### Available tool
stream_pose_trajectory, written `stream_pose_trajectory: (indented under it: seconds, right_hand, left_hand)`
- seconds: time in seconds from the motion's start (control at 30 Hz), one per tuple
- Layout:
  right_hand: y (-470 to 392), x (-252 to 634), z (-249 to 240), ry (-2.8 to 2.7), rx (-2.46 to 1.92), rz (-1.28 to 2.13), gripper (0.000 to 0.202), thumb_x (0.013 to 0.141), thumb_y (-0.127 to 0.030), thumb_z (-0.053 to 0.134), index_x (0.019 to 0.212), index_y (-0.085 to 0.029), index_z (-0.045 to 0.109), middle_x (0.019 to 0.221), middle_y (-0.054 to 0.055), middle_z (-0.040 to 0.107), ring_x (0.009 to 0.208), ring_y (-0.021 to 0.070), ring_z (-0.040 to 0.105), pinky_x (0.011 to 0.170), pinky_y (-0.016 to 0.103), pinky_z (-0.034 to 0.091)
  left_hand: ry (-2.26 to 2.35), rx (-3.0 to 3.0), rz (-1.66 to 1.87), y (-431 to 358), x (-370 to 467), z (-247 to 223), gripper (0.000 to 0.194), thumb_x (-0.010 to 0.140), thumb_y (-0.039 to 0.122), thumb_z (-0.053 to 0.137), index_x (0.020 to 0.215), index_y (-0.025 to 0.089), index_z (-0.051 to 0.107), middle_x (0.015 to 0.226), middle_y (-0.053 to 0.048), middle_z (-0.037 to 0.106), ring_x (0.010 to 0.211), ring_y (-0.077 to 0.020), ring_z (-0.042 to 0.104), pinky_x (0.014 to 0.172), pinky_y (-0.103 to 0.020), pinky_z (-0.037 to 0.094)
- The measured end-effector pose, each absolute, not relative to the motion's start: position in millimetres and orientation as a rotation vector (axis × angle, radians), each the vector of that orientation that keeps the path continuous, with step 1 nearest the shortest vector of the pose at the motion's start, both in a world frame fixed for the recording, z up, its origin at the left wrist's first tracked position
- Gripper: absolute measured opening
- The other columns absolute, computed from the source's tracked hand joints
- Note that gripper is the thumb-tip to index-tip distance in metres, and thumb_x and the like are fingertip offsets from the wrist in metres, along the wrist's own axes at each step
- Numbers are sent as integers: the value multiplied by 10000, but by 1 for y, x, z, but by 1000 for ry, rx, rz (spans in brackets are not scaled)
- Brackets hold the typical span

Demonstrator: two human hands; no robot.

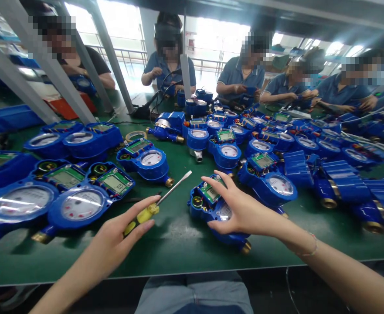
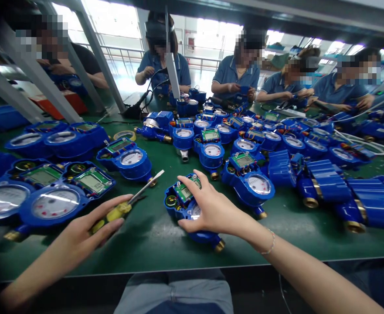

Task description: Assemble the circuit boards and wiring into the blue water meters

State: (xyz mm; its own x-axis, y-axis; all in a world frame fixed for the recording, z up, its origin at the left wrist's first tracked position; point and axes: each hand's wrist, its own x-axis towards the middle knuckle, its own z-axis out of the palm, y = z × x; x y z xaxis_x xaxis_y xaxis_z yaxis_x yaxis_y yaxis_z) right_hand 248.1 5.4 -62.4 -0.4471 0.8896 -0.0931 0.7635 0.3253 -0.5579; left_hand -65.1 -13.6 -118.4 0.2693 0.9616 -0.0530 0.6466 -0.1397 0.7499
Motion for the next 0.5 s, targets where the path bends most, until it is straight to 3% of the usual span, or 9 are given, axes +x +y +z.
stream_pose_trajectory:
  seconds: [0.07, 0.23, 0.43, 0.5]
  right_hand:
    - [8, 250, -64, -2378, -1487, 784, 989, 697, -387, 819, 1514, -353, 262, 1575, 145, 138, 1328, 418, 424, 1019, 531, 457]
    - [19, 258, -63, -2429, -1395, 847, 1016, 619, -594, 846, 1472, -396, 331, 1521, 102, 219, 1349, 407, 386, 1043, 538, 432]
    - [30, 265, -62, -2429, -1250, 919, 1003, 601, -502, 891, 1449, -339, 379, 1563, 94, 197, 1406, 379, 308, 1112, 515, 356]
    - [31, 265, -62, -2457, -1219, 882, 991, 607, -491, 890, 1444, -311, 391, 1564, 106, 216, 1423, 378, 266, 1122, 529, 333]
  left_hand:
    - [1443, 1947, 498, -20, -79, -112, 540, 888, 553, 520, 1407, 420, 444, 1392, 44, 581, 1237, -253, 574, 1037, -320, 451]
    - [1441, 2181, 237, -31, -92, -96, 450, 900, 537, 493, 1350, 537, 469, 1300, 111, 643, 1145, -251, 641, 947, -295, 506]
    - [1379, 2370, 96, -17, -77, -66, 444, 909, 559, 450, 1348, 511, 488, 1240, 84, 685, 998, -258, 699, 818, -297, 532]
    - [1393, 2338, 195, -10, -70, -56, 428, 877, 607, 474, 1279, 496, 568, 1181, 78, 715, 925, -262, 717, 774, -310, 534]
